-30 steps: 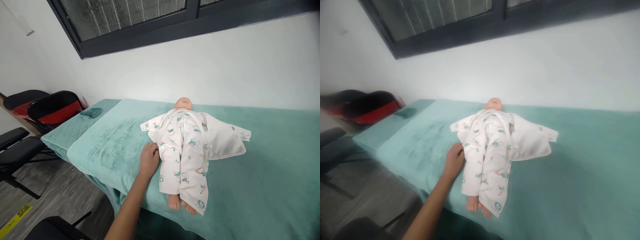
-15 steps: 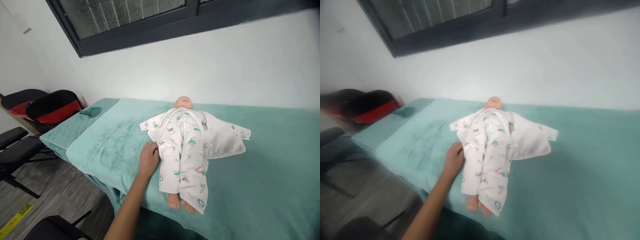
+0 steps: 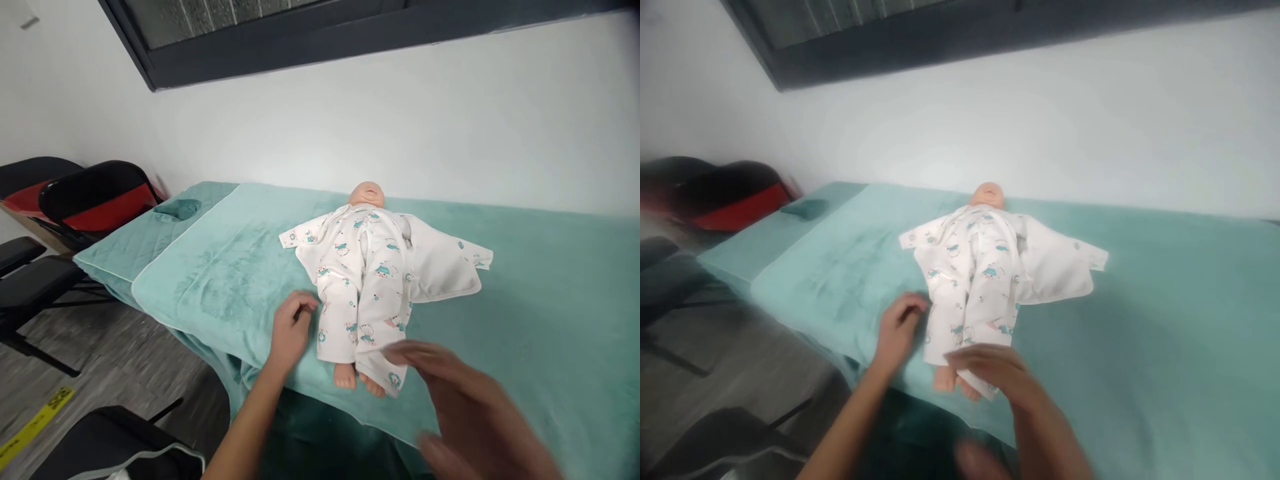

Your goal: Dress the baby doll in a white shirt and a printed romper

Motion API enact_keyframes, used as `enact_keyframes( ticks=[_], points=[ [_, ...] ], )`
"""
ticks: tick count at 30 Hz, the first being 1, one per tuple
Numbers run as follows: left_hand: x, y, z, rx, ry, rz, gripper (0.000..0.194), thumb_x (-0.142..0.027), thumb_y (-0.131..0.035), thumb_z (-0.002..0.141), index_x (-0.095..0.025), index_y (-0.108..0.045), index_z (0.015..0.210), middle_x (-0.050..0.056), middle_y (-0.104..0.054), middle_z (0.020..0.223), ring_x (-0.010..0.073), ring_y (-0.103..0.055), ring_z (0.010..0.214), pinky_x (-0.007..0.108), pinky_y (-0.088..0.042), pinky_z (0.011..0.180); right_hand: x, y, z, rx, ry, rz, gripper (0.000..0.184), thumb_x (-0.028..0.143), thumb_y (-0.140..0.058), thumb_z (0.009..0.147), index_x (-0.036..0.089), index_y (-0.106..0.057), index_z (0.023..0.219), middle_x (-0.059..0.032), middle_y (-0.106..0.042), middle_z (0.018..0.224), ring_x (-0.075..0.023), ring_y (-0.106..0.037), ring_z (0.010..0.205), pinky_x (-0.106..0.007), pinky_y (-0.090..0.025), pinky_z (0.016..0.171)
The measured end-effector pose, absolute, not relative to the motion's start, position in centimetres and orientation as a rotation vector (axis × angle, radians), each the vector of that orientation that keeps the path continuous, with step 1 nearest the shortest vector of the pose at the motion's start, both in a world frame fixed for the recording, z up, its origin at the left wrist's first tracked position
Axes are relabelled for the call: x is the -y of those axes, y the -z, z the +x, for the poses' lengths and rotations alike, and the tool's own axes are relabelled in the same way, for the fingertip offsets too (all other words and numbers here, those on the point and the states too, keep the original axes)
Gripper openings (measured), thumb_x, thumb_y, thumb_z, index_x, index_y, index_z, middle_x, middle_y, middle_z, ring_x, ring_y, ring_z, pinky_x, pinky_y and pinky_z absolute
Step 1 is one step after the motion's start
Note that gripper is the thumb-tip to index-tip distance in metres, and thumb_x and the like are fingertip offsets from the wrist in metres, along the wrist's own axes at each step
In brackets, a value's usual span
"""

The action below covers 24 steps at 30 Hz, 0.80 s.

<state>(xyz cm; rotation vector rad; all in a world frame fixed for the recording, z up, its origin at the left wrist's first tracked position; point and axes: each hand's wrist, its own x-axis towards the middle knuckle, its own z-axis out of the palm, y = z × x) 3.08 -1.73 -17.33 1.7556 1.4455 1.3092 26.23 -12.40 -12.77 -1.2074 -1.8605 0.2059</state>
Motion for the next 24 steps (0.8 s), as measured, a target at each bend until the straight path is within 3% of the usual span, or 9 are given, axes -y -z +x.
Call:
enact_keyframes(
  ticks=[2, 5, 7, 10, 13, 17, 24],
  points=[
    [4.6, 17.8, 2.9, -1.350, -1.257, 1.770, 0.027, -0.004, -0.044, 0.079, -0.021, -0.065, 0.084, 0.002, -0.065, 0.088, 0.0154, -0.061, 0.082, 0.029, -0.050, 0.074, 11.6, 13.2, 25.1, 1.966, -0.209, -1.171, 0.040, 0.026, -0.058, 0.092, 0.031, -0.053, 0.131, -0.0078, -0.065, 0.121, -0.0275, -0.060, 0.114, -0.044, -0.054, 0.089],
    [8.5, 18.7, 3.2, -1.308, -1.222, 1.860, 0.041, -0.002, -0.046, 0.079, -0.025, -0.064, 0.106, 0.005, -0.061, 0.109, 0.0185, -0.061, 0.102, 0.033, -0.053, 0.086, 11.2, 14.7, 23.7, 2.138, -0.136, -1.209, 0.045, 0.015, -0.054, 0.090, 0.024, -0.050, 0.134, -0.0072, -0.065, 0.123, -0.0274, -0.055, 0.120, -0.047, -0.045, 0.100],
    [10.1, 19.3, 3.8, -1.351, -1.161, 1.952, 0.053, -0.002, -0.051, 0.079, -0.029, -0.059, 0.124, 0.008, -0.054, 0.122, 0.0218, -0.056, 0.115, 0.038, -0.052, 0.094, 11.3, 15.7, 23.0, 2.192, -0.072, -1.303, 0.049, 0.009, -0.050, 0.088, 0.021, -0.049, 0.136, -0.0070, -0.063, 0.128, -0.0275, -0.053, 0.123, -0.050, -0.038, 0.106],
    [10.8, 20.0, 5.1, -1.449, -1.077, 2.089, 0.063, -0.008, -0.061, 0.080, -0.033, -0.050, 0.137, 0.010, -0.048, 0.127, 0.0254, -0.053, 0.119, 0.046, -0.051, 0.099, 11.4, 16.3, 21.9, 2.175, -0.012, -1.405, 0.047, 0.007, -0.049, 0.088, 0.021, -0.052, 0.133, -0.0072, -0.064, 0.127, -0.0285, -0.053, 0.121, -0.053, -0.032, 0.107],
    [10.3, 20.2, 5.9, -1.470, -1.155, 2.127, 0.055, -0.011, -0.061, 0.085, -0.031, -0.051, 0.135, 0.010, -0.048, 0.123, 0.0244, -0.054, 0.114, 0.045, -0.052, 0.096, 10.7, 16.2, 21.0, 2.095, 0.013, -1.451, 0.033, 0.010, -0.051, 0.090, 0.021, -0.058, 0.121, -0.0067, -0.068, 0.114, -0.0277, -0.057, 0.112, -0.053, -0.034, 0.104],
    [9.8, 19.5, 5.8, -1.358, -1.219, 2.072, 0.045, -0.011, -0.056, 0.089, -0.028, -0.053, 0.131, 0.009, -0.051, 0.115, 0.0205, -0.058, 0.107, 0.037, -0.055, 0.089, 9.9, 15.9, 20.7, 2.050, 0.002, -1.408, 0.018, 0.009, -0.051, 0.092, 0.023, -0.060, 0.099, -0.0025, -0.070, 0.095, -0.0239, -0.059, 0.103, -0.051, -0.033, 0.105],
    [9.8, 19.1, 4.7, -1.261, -1.296, 1.959, 0.047, -0.007, -0.056, 0.087, -0.028, -0.052, 0.130, 0.004, -0.054, 0.103, 0.0169, -0.060, 0.092, 0.032, -0.055, 0.080, 11.9, 14.5, 19.9, 2.023, -0.153, -1.292, 0.019, 0.005, -0.052, 0.083, 0.023, -0.054, 0.086, 0.0019, -0.063, 0.078, -0.0176, -0.060, 0.086, -0.048, -0.037, 0.106]
  ],
)
